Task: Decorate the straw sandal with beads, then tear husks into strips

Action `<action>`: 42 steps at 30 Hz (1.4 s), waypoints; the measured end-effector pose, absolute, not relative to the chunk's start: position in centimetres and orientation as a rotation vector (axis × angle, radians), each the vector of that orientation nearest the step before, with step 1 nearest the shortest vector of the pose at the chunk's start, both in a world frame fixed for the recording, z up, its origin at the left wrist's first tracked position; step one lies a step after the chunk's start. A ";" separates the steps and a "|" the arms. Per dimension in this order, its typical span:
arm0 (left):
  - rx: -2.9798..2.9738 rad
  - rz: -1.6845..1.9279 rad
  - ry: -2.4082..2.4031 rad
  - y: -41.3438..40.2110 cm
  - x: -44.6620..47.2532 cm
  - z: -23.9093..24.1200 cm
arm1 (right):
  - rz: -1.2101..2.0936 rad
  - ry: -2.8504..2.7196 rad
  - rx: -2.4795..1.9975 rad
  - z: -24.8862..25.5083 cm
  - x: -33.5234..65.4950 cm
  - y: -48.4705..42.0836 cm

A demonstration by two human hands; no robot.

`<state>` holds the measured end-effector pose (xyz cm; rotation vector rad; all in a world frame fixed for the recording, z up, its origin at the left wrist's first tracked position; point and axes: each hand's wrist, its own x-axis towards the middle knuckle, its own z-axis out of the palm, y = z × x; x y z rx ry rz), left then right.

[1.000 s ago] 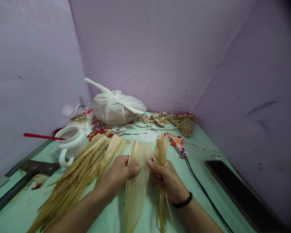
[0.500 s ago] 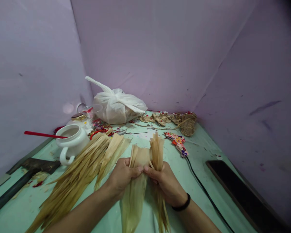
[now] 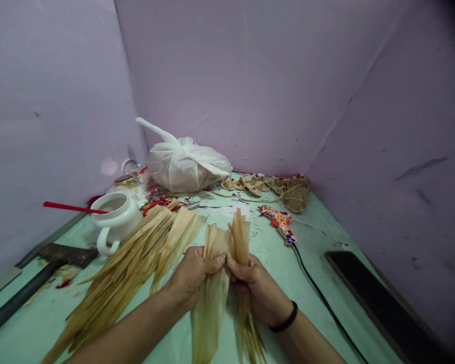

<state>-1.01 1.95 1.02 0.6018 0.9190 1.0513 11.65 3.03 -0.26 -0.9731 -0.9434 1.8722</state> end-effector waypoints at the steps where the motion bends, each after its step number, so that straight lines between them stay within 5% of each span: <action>1: 0.613 1.044 0.905 2.0 -1.2 1.0 | 1.880 -0.922 -0.965 -0.1 11.8 3.1; 22: 0.707 1.155 1.159 4.1 -4.0 1.4 | 1.854 -0.589 -0.514 5.9 22.0 5.3; 30: 0.814 1.053 1.078 2.8 -2.5 1.3 | 1.765 -0.876 -1.090 2.7 14.7 4.2; 42: 0.998 1.025 1.138 2.1 -1.6 1.7 | 1.694 -0.961 -1.102 0.7 11.9 3.0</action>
